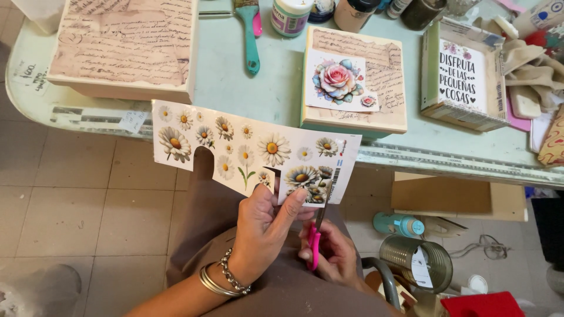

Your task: Cutting out floral paper designs and placing them on wooden boxes for decoration

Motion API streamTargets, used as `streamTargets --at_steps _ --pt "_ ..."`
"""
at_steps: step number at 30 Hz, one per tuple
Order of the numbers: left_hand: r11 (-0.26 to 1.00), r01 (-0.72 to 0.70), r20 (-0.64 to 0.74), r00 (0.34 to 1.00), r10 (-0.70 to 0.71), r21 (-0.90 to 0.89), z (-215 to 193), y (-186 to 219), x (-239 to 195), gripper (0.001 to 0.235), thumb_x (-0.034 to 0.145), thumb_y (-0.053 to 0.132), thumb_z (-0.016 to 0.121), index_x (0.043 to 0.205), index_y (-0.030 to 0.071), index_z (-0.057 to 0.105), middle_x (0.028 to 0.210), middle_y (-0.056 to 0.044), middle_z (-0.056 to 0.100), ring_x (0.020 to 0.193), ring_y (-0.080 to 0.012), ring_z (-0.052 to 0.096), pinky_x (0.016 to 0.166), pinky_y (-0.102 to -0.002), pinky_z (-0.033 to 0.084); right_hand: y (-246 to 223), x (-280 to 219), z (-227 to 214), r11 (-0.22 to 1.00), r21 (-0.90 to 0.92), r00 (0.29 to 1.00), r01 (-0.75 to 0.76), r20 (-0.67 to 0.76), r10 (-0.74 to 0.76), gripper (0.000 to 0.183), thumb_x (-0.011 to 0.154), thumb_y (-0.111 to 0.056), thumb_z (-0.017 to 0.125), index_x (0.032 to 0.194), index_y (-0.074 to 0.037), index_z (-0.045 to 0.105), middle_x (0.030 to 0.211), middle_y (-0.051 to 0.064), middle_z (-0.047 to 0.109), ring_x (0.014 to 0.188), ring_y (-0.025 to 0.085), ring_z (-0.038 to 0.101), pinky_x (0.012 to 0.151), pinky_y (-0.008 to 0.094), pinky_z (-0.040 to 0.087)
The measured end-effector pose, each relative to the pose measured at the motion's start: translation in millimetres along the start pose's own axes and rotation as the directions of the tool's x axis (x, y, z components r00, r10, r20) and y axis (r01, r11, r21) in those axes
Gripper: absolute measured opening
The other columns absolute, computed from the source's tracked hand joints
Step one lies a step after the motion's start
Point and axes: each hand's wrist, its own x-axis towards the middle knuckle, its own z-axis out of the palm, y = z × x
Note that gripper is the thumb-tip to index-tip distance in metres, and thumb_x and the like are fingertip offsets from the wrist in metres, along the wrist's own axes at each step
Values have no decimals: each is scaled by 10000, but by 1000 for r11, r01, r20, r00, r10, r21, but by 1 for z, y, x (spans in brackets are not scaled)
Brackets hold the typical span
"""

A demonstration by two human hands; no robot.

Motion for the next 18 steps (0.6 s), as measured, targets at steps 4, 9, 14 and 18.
streamTargets --at_steps 4,9,14,18 --pt "1000 -8 1 1000 8 1 -1 -1 -1 211 832 155 580 743 20 445 747 -132 671 652 -200 713 597 -300 652 0 0 1 999 -10 999 -33 -13 33 343 819 -115 629 1099 37 499 911 102 586 699 143 570 646 251 490" --pt "989 -46 36 998 41 140 -4 1 -2 172 835 159 578 743 27 519 712 -82 669 630 -150 705 565 -243 638 -10 6 2 999 39 999 -36 6 35 362 838 -216 616 1065 48 515 801 79 540 624 130 558 592 240 480" --pt "995 28 71 997 -35 94 -2 3 -3 176 828 150 588 741 13 519 741 -83 659 662 -158 701 602 -258 650 -9 3 1 996 52 997 -76 -19 77 374 833 -258 619 1051 24 506 750 70 584 639 128 566 607 246 479" --pt "998 28 54 998 -30 53 -1 -2 -5 156 825 129 595 762 7 521 755 -80 644 648 -113 651 620 -276 655 -6 2 0 994 72 997 -76 -8 77 400 841 -273 616 1085 18 489 753 63 571 644 125 555 619 241 473"
